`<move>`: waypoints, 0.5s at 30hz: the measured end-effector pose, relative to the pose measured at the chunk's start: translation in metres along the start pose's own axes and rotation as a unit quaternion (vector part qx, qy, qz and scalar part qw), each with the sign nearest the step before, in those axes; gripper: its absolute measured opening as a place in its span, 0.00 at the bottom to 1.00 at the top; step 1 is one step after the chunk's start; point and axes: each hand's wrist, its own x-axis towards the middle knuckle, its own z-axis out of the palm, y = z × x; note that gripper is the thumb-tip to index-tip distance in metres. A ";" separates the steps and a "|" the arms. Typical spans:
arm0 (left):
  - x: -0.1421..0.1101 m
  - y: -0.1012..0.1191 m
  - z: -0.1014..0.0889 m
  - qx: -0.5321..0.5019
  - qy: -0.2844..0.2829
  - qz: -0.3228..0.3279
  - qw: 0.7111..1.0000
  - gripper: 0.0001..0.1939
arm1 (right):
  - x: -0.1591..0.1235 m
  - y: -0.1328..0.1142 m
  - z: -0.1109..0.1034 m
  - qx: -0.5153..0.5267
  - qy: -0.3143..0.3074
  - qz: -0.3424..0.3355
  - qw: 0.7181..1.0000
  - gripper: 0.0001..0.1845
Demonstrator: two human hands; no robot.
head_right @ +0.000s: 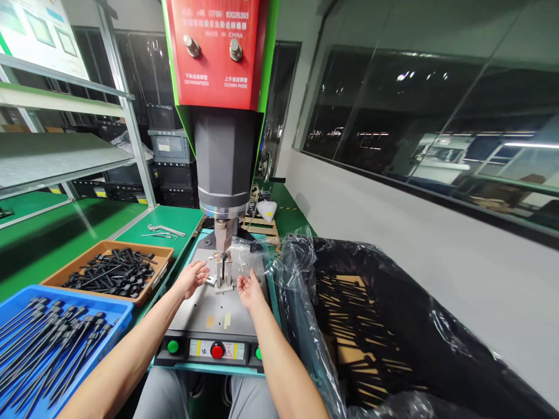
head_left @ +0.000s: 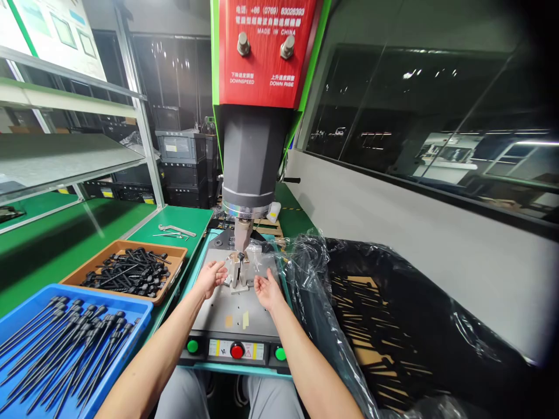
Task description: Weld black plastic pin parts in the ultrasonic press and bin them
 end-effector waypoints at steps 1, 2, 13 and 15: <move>-0.005 0.000 -0.002 0.005 0.010 0.008 1.000 0.36 | -0.004 0.000 -0.004 -0.009 0.004 -0.012 1.000 0.14; -0.010 0.000 -0.006 0.013 0.025 0.019 0.999 0.37 | -0.008 0.000 -0.010 -0.019 0.009 -0.028 0.999 0.13; -0.092 -0.084 -0.128 0.373 0.217 0.203 0.879 0.34 | -0.069 0.030 -0.174 -0.545 0.141 -0.415 0.714 0.30; -0.102 -0.106 -0.138 0.432 0.193 0.224 0.852 0.31 | -0.072 0.048 -0.196 -0.607 0.140 -0.417 0.662 0.34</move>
